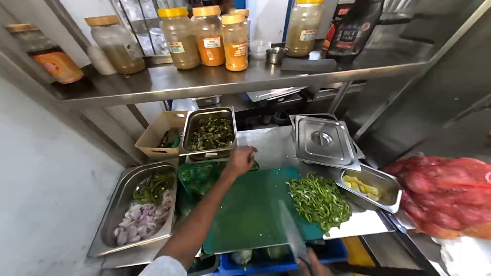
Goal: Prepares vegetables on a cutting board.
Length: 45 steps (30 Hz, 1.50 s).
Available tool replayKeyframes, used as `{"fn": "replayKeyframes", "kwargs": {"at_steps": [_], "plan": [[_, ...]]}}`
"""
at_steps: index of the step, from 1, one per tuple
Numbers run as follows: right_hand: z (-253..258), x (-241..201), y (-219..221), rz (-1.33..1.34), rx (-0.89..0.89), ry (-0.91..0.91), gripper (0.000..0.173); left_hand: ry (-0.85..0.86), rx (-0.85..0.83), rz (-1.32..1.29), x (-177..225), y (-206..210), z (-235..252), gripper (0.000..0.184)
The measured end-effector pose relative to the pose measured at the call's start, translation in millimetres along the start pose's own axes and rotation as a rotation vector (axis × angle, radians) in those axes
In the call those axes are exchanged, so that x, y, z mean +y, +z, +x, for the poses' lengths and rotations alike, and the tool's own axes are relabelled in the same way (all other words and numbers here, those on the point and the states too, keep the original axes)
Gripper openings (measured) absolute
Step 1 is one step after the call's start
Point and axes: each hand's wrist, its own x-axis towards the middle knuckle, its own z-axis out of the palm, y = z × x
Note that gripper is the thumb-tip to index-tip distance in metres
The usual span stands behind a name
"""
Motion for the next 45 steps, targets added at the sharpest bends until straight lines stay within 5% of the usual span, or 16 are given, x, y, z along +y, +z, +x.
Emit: {"fn": "replayKeyframes", "kwargs": {"at_steps": [4,9,15,19,22,28,32,45], "plan": [[9.5,-31.9,25.0,-0.217,-0.406,-0.034,0.040,-0.010,-0.433,0.132,-4.9,86.5,20.8,0.065],[32.9,-26.9,-14.6,-0.304,0.027,0.306,0.040,0.024,-0.582,0.291,-28.0,118.4,43.1,0.071],[13.5,-3.6,-38.9,-0.180,-0.005,0.163,0.040,-0.001,-0.733,0.409,-24.8,104.6,73.5,0.061],[1.6,-3.1,-8.8,-0.050,-0.084,0.145,0.040,-0.010,-0.659,0.282,-10.6,71.5,71.9,0.045],[-2.1,-4.4,3.4,-0.021,-0.025,0.173,0.041,0.006,-0.399,0.008,15.0,46.4,23.7,0.042],[-2.4,-17.0,-13.3,-0.181,-0.018,0.251,0.046,0.033,-0.368,-0.105,47.6,87.5,-132.5,0.040],[6.6,-36.1,-10.8,-0.364,-0.133,0.247,0.047,0.128,-0.233,-0.187,42.9,107.8,-185.7,0.034],[-1.7,-86.1,-11.4,-0.611,-0.246,0.224,0.064,0.064,-0.517,-0.233,42.3,60.0,-202.1,0.032]]}}
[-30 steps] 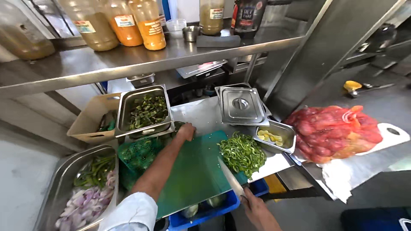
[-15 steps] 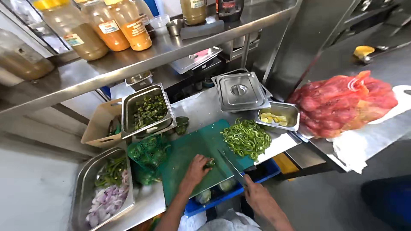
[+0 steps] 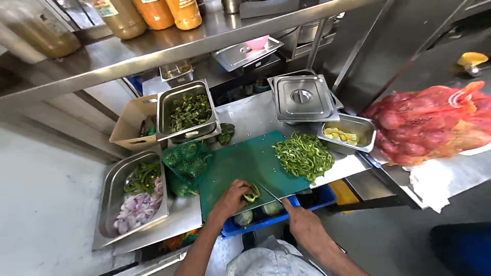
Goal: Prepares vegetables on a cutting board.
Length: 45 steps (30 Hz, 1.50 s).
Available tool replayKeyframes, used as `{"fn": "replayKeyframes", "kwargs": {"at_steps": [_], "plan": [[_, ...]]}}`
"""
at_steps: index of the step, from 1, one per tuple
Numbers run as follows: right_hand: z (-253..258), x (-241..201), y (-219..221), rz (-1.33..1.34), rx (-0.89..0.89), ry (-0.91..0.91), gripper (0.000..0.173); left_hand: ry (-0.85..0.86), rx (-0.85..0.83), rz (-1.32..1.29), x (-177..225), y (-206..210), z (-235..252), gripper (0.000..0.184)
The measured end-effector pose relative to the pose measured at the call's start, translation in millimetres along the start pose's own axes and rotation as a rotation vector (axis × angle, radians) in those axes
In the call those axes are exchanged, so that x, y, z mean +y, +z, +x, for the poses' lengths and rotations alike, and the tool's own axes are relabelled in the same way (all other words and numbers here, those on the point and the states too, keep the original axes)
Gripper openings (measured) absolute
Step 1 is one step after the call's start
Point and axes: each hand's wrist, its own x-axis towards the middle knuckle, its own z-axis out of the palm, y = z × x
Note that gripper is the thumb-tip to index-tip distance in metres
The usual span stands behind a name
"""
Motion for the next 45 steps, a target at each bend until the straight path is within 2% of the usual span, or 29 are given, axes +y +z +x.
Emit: {"fn": "replayKeyframes", "kwargs": {"at_steps": [8,12,14,19,24,28,32,35,37,39,45], "plan": [[-12.9,-22.5,0.5,-0.066,-0.038,-0.026,0.058,-0.015,-0.055,0.061,-1.8,-0.9,-3.8,0.018],[9.0,-27.3,14.3,-0.055,-0.033,-0.040,0.055,0.024,-0.014,0.069,-7.7,6.8,-5.2,0.014],[28.2,-26.7,27.8,-0.008,-0.031,-0.081,0.056,0.026,-0.013,0.075,-11.0,11.1,-7.2,0.014],[38.4,-20.6,21.0,0.014,-0.045,-0.113,0.061,0.039,0.073,0.048,-14.2,11.8,-20.2,0.023],[8.7,-30.7,-1.9,-0.054,-0.012,-0.098,0.058,0.057,0.120,0.056,-15.0,14.4,-31.3,0.017],[-9.8,-44.7,-9.2,-0.116,-0.059,-0.092,0.056,0.063,0.124,0.061,-16.8,17.7,-30.1,0.016],[27.5,-43.8,29.3,-0.054,-0.058,-0.114,0.056,0.061,0.134,0.036,-22.2,26.5,-34.4,0.017],[35.2,-35.3,21.2,-0.020,-0.091,-0.181,0.058,0.040,0.138,0.026,-21.8,27.3,-38.1,0.019],[34.6,-28.1,8.3,0.019,-0.058,-0.204,0.052,0.054,0.183,0.048,-20.6,25.8,-36.7,0.017],[30.9,-23.6,-2.1,0.054,-0.039,-0.176,0.047,0.050,0.204,0.064,-18.8,26.6,-37.8,0.016],[49.2,-18.8,-4.3,0.025,-0.044,-0.101,0.054,0.122,0.155,0.023,-23.0,28.4,-18.8,0.020]]}}
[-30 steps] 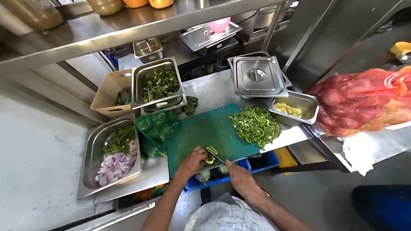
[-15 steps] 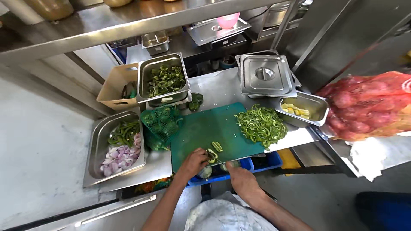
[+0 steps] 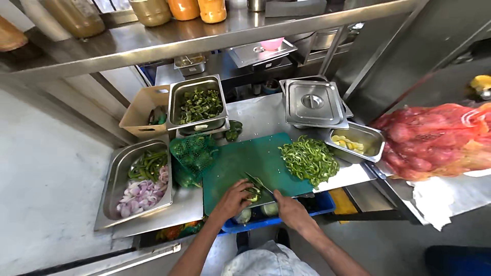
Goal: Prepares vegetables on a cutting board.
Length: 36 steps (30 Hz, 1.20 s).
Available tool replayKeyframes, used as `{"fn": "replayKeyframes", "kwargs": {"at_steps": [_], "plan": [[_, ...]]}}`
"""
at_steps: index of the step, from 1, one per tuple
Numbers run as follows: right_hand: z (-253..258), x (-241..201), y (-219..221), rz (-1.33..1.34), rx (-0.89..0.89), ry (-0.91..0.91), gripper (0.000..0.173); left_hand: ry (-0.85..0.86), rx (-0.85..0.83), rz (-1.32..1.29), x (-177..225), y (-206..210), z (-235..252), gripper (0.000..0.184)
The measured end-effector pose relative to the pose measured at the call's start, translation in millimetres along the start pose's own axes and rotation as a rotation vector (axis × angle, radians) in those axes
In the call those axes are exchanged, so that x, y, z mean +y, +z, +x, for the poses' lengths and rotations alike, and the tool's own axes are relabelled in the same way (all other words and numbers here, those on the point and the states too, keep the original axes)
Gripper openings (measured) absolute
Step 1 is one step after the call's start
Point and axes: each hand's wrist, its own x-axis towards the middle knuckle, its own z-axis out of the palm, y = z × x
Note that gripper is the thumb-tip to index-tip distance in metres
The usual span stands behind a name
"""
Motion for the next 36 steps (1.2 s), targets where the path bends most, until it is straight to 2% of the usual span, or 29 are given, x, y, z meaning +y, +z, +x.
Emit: {"fn": "replayKeyframes", "kwargs": {"at_steps": [6,14,18,20,26,28,32,36], "plan": [[5.7,2.9,-20.2,-0.015,0.134,0.063,0.052,-0.099,0.071,-0.014,6.0,9.0,24.3,0.039],[-41.3,-13.2,-13.5,-0.150,0.037,0.057,0.059,-0.233,0.138,0.046,18.8,20.7,29.3,0.050],[-10.8,-14.7,11.9,-0.098,0.030,0.058,0.057,-0.231,0.111,0.046,19.1,22.1,30.4,0.047],[1.3,-12.3,10.5,-0.073,0.027,0.031,0.056,-0.245,0.096,0.043,21.0,20.2,33.0,0.047],[-22.9,-13.2,-14.8,-0.080,0.007,0.008,0.056,-0.235,0.200,-0.021,20.6,16.0,17.7,0.052],[-29.6,-17.3,-9.2,-0.099,-0.014,-0.002,0.058,-0.224,0.210,-0.020,18.9,13.9,11.7,0.051],[0.0,-20.6,20.7,-0.048,-0.025,-0.029,0.063,-0.223,0.161,0.001,11.4,15.5,10.4,0.040],[-16.6,-8.8,2.7,0.045,-0.054,-0.056,0.052,-0.347,0.208,-0.061,26.0,22.8,0.4,0.047]]}}
